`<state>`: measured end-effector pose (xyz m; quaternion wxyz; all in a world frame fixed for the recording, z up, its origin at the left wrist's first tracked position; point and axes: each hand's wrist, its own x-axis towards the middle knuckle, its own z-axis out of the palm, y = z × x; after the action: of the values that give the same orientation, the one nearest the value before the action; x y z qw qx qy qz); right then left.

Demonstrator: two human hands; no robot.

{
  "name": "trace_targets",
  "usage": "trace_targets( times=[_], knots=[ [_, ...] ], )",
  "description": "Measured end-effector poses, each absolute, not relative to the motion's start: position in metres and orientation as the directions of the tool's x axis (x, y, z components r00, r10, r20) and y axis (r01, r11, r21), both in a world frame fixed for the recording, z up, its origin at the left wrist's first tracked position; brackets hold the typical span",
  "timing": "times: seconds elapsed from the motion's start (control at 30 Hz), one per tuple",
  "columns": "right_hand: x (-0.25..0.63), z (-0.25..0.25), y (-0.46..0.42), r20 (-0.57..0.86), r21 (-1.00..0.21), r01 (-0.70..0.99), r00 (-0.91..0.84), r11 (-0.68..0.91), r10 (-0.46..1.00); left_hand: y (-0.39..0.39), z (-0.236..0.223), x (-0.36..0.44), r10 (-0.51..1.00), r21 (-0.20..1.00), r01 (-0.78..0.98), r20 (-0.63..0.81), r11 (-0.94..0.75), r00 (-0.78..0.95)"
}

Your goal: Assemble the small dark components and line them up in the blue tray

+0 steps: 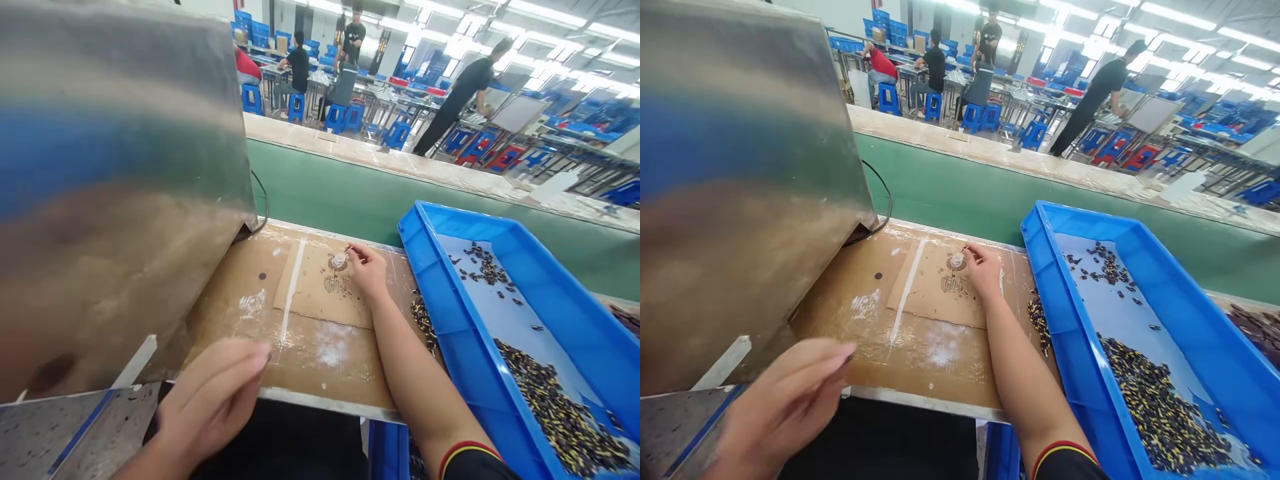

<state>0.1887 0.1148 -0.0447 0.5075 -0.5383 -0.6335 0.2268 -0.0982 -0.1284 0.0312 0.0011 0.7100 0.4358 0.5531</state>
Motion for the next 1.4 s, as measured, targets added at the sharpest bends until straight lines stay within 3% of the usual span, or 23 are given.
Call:
trace_targets(
  times=[0.07, 0.1, 0.17, 0.23, 0.3, 0.37, 0.53, 0.73, 0.97, 1.4],
  knots=[
    [0.188, -0.048, 0.114, 0.447, -0.781, 0.501, 0.035, 0.372, 0.894, -0.094, 0.020, -0.075, 0.629, 0.507, 0.568, 0.777, -0.648, 0.025],
    [0.187, -0.049, 0.113, 0.474, -0.749, 0.525, -0.002, 0.404, 0.881, -0.073, 0.015, -0.064, 0.685, 0.586, 0.526, 0.729, -0.616, -0.009],
    [0.187, -0.050, 0.114, 0.515, -0.678, 0.573, -0.076, 0.461, 0.854, -0.032, 0.005, -0.046, 0.846, 0.812, 0.377, 0.520, -0.446, -0.119],
    [0.188, -0.051, 0.114, 0.541, -0.614, 0.612, -0.134, 0.498, 0.831, 0.003, -0.005, -0.031, 0.944, 0.953, 0.168, 0.280, -0.251, -0.176],
    [0.188, -0.052, 0.115, 0.561, -0.569, 0.632, -0.169, 0.525, 0.811, 0.027, -0.016, -0.020, 0.977, 0.992, 0.008, 0.124, -0.124, -0.173],
    [0.188, -0.053, 0.116, 0.581, -0.547, 0.634, -0.183, 0.547, 0.793, 0.040, -0.029, -0.015, 0.985, 0.996, -0.050, 0.058, -0.067, -0.160],
    [0.191, -0.056, 0.117, 0.582, -0.541, 0.633, -0.194, 0.553, 0.790, 0.039, -0.047, -0.018, 0.989, 1.000, -0.022, 0.002, -0.005, -0.151],
    [0.190, -0.057, 0.117, 0.571, -0.540, 0.643, -0.195, 0.543, 0.798, 0.041, -0.046, -0.024, 0.986, 0.991, -0.135, -0.010, -0.012, -0.164],
    [0.189, -0.057, 0.115, 0.547, -0.560, 0.664, -0.153, 0.496, 0.823, 0.040, -0.049, -0.021, 0.989, 0.989, -0.143, -0.052, 0.032, -0.139],
    [0.187, -0.060, 0.112, 0.570, -0.576, 0.658, -0.101, 0.485, 0.815, 0.041, -0.050, -0.022, 0.989, 0.978, -0.207, -0.042, 0.011, -0.144]
  ],
)
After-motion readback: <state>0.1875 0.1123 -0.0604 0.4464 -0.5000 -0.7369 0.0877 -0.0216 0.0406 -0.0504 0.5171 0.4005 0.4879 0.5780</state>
